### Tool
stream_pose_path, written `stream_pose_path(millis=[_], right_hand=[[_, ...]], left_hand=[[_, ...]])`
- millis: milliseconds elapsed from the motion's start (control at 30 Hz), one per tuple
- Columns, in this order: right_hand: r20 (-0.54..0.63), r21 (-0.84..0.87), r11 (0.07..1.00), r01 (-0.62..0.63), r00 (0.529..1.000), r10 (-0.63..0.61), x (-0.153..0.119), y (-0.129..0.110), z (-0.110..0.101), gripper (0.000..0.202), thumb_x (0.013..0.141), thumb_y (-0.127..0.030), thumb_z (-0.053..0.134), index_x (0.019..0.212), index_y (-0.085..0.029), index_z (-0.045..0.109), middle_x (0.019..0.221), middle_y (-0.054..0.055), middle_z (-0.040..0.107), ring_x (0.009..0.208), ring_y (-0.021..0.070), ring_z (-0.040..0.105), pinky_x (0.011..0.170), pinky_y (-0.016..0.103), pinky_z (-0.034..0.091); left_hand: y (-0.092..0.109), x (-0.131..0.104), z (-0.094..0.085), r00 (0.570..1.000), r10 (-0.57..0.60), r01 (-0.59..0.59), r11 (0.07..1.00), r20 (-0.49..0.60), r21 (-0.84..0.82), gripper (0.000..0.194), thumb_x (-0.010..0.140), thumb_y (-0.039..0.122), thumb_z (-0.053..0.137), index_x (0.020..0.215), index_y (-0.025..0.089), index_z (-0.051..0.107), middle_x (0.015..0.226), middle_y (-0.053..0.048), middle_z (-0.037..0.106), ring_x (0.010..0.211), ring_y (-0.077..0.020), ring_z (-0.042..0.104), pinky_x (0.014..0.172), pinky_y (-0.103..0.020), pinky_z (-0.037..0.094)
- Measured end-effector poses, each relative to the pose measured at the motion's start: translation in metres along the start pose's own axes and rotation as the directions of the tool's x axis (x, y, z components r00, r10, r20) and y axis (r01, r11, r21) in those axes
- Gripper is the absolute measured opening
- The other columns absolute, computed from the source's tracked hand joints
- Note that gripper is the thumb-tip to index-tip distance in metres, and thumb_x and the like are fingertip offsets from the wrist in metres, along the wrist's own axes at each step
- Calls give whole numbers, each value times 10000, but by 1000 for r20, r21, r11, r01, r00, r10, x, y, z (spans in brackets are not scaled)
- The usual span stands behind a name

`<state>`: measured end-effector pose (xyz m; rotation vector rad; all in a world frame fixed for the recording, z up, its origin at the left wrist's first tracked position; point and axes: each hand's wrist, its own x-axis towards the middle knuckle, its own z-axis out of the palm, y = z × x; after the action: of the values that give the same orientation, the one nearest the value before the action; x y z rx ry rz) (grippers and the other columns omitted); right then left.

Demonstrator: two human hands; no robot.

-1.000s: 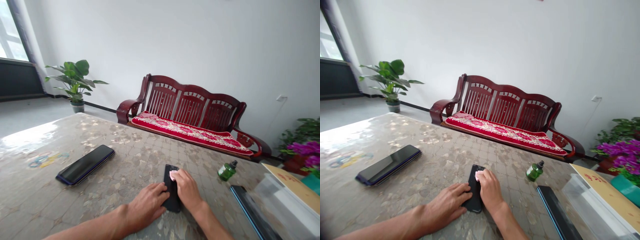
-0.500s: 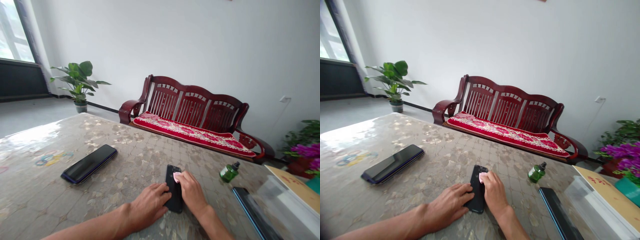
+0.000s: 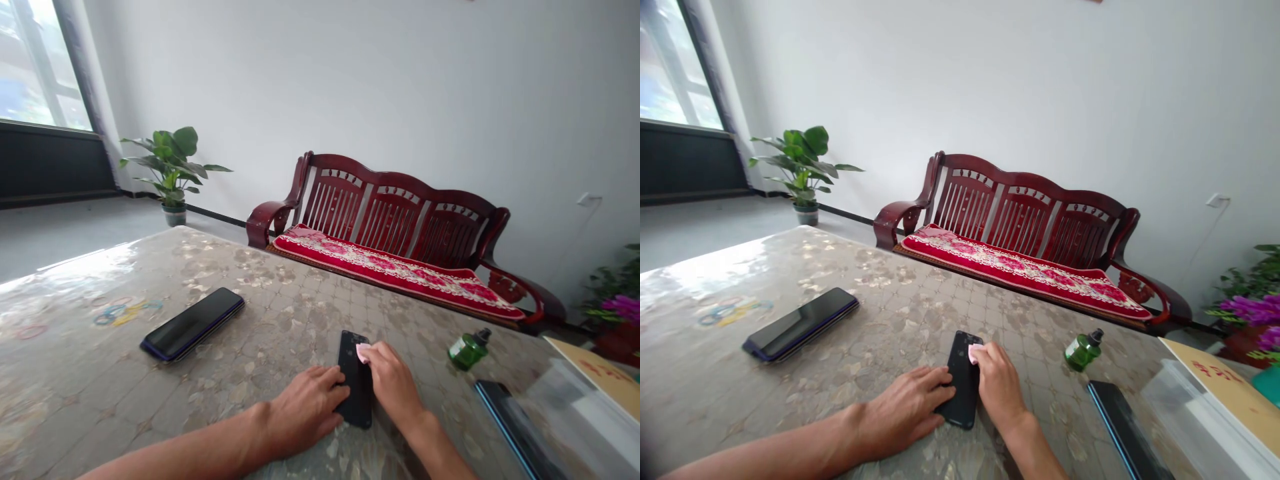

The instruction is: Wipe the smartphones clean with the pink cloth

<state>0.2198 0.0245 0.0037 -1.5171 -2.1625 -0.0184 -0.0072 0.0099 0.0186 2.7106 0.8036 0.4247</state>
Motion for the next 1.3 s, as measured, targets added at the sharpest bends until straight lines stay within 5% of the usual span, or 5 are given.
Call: stream_pose_path(millis=[300, 600, 833, 1133, 1300], right_hand=[[21, -43, 996, -80, 996, 81, 28, 3, 3, 331, 910, -75, 416, 972, -228, 703, 927, 50, 668, 919, 170, 622, 845, 239, 464], [60, -47, 999, 6, 998, -4, 0, -7, -5, 353, 902, -50, 416, 997, -246, 693, 969, 39, 664, 956, 159, 618, 871, 232, 451], [16, -123, 990, -64, 998, 66, 30, -6, 4, 346, 898, -54, 426, 983, -247, 701, 921, 44, 664, 938, 178, 615, 836, 251, 459], [53, -42, 999, 28, 998, -26, 3, -25, -3, 342, 898, -35, 410, 945, -239, 681, 925, 35, 645, 908, 165, 602, 829, 236, 450], [32, -86, 996, -1, 999, 4, 26, -22, 6, 323, 900, -42, 426, 939, -228, 687, 921, 44, 650, 921, 172, 599, 840, 244, 442]], left_hand=[[0, 0, -3, 1000, -1, 1, 1000, 10, -7, 288, 896, 254, 621, 1181, 223, 592, 1246, -67, 597, 1144, -246, 587, 1022, -355, 453], [2, 1, -5, 1000, -5, 6, 1000, 18, -19, 224, 896, 248, 602, 1119, 227, 600, 1205, -65, 607, 1103, -238, 600, 994, -346, 466], [3, 1, -8, 1000, 2, -2, 1000, 26, -27, 253, 890, 244, 603, 1142, 227, 595, 1206, -72, 609, 1109, -247, 600, 1001, -353, 465], [3, 2, -2, 1000, -10, 10, 1000, 7, -15, 222, 872, 237, 642, 1091, 220, 613, 1168, -56, 622, 1080, -238, 610, 989, -345, 474], [3, 2, -6, 1000, -11, 12, 1000, 23, -17, 220, 875, 245, 636, 1092, 220, 608, 1165, -57, 618, 1061, -230, 614, 977, -334, 477]])
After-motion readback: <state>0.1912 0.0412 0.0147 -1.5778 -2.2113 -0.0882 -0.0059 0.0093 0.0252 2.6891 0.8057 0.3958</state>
